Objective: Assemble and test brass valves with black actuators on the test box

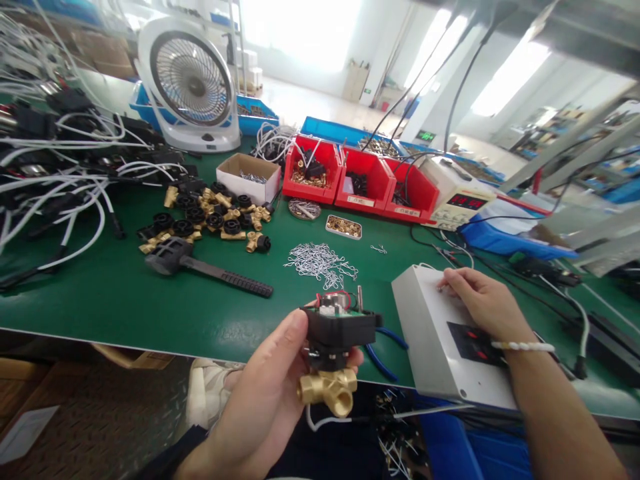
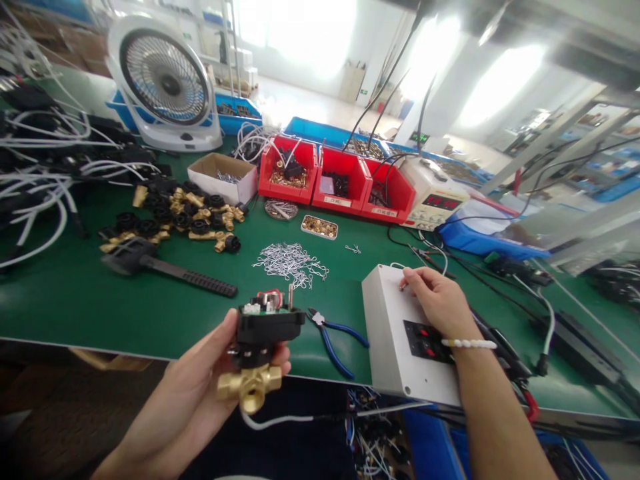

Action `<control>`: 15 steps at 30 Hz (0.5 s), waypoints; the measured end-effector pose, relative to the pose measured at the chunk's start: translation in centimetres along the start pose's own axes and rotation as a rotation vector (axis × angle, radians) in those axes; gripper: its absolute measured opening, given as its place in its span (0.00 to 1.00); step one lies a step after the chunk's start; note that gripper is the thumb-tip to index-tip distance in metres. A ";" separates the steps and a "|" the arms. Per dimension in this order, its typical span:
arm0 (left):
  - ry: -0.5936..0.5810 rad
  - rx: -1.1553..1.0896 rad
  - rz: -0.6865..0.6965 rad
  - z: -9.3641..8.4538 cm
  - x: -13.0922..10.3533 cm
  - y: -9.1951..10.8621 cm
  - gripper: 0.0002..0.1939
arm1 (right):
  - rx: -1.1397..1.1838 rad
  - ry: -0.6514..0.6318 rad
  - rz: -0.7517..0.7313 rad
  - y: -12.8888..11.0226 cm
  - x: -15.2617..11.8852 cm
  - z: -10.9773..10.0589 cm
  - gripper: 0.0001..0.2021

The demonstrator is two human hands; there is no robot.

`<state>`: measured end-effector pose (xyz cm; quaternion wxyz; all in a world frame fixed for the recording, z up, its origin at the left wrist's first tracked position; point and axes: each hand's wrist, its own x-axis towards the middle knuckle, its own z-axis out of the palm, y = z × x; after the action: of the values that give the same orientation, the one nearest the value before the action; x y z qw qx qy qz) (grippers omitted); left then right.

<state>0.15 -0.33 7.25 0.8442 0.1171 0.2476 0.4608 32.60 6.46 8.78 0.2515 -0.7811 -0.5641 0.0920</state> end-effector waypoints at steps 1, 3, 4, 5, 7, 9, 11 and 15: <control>-0.006 -0.024 -0.032 0.0 0.0 0.0 0.18 | 0.012 0.007 0.001 0.2 0.1 0.1 0.35; -0.011 -0.057 -0.056 0.0 0.0 0.0 0.19 | 0.041 0.014 0.002 0.6 0.3 0.3 0.36; -0.016 -0.065 -0.060 0.1 -0.1 0.0 0.19 | 0.055 0.013 0.003 0.8 0.4 0.3 0.36; -0.023 -0.071 -0.064 0.1 -0.1 0.0 0.20 | 0.067 0.009 0.004 0.9 0.4 0.4 0.37; -0.045 -0.079 -0.080 0.3 -0.2 0.1 0.21 | 0.074 0.001 0.010 1.0 0.5 0.5 0.37; -0.058 -0.081 -0.098 0.5 -0.3 0.3 0.23 | 0.055 -0.002 0.021 1.0 0.5 0.5 0.37; -0.063 -0.081 -0.081 0.4 -0.3 0.4 0.23 | 0.024 0.002 0.022 0.8 0.5 0.4 0.35; -0.078 -0.057 -0.039 -0.2 0.2 -0.3 0.20 | 0.005 0.011 -0.041 0.5 0.6 -0.4 0.32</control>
<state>0.34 -0.31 6.92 0.8649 0.1059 0.2034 0.4465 33.36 6.79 8.97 0.2581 -0.7692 -0.5784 0.0840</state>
